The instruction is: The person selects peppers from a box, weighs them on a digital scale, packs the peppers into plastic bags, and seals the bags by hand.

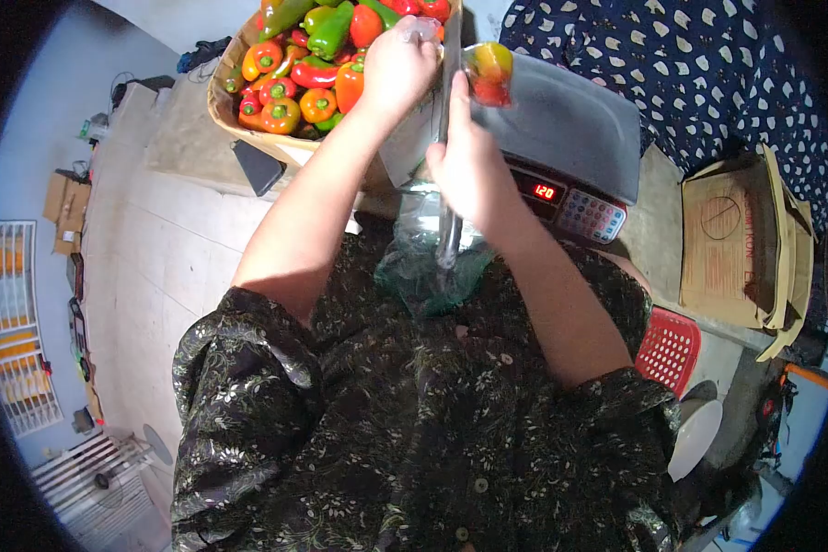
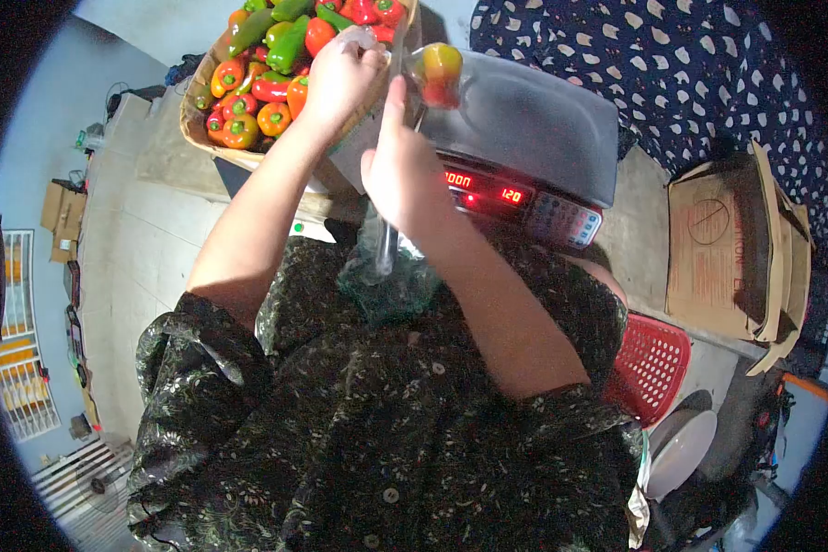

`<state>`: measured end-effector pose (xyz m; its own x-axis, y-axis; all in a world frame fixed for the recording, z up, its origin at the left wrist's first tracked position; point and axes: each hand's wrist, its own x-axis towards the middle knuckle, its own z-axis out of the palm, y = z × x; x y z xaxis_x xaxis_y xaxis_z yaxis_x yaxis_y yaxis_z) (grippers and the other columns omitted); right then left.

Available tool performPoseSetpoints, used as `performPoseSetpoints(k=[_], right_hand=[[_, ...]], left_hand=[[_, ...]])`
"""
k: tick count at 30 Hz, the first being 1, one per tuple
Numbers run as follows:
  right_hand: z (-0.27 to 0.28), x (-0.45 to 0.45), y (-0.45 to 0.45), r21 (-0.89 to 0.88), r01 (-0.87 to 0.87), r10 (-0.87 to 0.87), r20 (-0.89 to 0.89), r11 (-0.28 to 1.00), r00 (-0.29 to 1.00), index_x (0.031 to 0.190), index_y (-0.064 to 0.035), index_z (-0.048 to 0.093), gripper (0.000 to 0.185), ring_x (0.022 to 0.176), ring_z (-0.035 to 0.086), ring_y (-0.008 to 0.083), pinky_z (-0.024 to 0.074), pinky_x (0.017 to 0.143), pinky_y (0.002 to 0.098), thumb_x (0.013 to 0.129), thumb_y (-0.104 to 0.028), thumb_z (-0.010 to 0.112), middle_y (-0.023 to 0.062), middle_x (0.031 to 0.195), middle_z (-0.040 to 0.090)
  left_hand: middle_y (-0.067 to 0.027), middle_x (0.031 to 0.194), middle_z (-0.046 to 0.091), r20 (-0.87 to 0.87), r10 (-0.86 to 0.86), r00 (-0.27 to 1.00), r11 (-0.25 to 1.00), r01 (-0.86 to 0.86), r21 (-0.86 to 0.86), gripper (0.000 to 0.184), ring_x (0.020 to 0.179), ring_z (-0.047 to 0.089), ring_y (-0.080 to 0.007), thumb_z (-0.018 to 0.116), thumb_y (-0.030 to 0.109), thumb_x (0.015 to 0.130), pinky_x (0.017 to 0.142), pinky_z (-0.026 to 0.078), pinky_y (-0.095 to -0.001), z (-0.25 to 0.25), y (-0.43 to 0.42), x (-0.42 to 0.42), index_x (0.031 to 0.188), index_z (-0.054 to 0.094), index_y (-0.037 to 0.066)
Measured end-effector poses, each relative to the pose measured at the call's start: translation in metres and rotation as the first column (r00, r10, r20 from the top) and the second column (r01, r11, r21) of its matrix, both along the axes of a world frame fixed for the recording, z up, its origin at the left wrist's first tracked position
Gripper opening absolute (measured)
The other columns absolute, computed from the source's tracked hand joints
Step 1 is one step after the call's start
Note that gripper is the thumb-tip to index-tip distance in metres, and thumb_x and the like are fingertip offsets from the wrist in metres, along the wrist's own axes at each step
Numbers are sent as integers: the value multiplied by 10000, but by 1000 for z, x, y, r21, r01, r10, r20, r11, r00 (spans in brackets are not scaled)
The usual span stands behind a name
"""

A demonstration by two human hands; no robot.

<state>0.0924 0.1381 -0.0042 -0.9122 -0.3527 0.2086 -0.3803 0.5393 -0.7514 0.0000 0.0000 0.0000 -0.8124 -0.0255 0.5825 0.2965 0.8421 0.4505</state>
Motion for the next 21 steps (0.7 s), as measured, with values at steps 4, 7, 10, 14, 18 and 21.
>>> performPoseSetpoints(k=[4, 7, 10, 14, 18, 21], right_hand=[[1, -27, 0, -1, 0, 0, -46, 1000, 999, 1410, 52, 70, 789, 647, 590, 387, 480, 642, 432, 786, -81, 535, 277, 720, 580], [7, -28, -8, 104, 23, -30, 67, 994, 997, 1401, 77, 72, 779, 629, 586, 370, 473, 629, 425, 788, -78, 526, 270, 720, 580], [4, -35, -14, 139, 2, -14, 88, 990, 996, 1388, 105, 55, 778, 667, 597, 379, 480, 650, 430, 784, -63, 516, 278, 755, 591], [-5, -57, -15, 48, 34, -31, -58, 998, 998, 1395, 85, 51, 784, 713, 604, 399, 482, 688, 437, 785, -63, 520, 291, 782, 596], [-12, -50, -20, -44, 52, -52, -4, 998, 999, 1413, 40, -4, 831, 678, 597, 400, 476, 663, 442, 782, -62, 528, 282, 745, 588], [-21, -43, -20, -76, 66, -64, 32, 995, 997, 1412, 35, -38, 847, 636, 586, 403, 470, 630, 446, 780, -52, 519, 274, 700, 576]], left_hand=[[-186, 812, 635, 1, 50, 999, 999, -50, -5, 182, 790, 617, -363, 523, 148, 783, 740, 497, -449, -1, 2, 1, 890, 631, 47], [-194, 808, 633, -39, 32, 999, 999, -33, -18, 189, 783, 612, -375, 513, 142, 775, 734, 494, -457, -2, 0, -1, 884, 625, 35], [-203, 810, 630, -22, 31, 999, 999, -31, -37, 193, 787, 610, -379, 513, 139, 768, 729, 493, -460, -8, -7, -7, 881, 620, 26], [-213, 808, 624, -22, 36, 999, 999, -37, -34, 191, 779, 605, -386, 517, 137, 758, 717, 491, -464, -7, -5, -7, 864, 614, 11], [-215, 801, 620, -39, 46, 998, 999, -45, 22, 190, 766, 602, -391, 522, 140, 753, 706, 493, -464, -1, 0, -1, 851, 614, 5], [-210, 793, 620, -91, 25, 996, 1000, -25, -2, 185, 765, 604, -394, 525, 142, 755, 703, 495, -462, -11, -3, -11, 848, 613, 8]])
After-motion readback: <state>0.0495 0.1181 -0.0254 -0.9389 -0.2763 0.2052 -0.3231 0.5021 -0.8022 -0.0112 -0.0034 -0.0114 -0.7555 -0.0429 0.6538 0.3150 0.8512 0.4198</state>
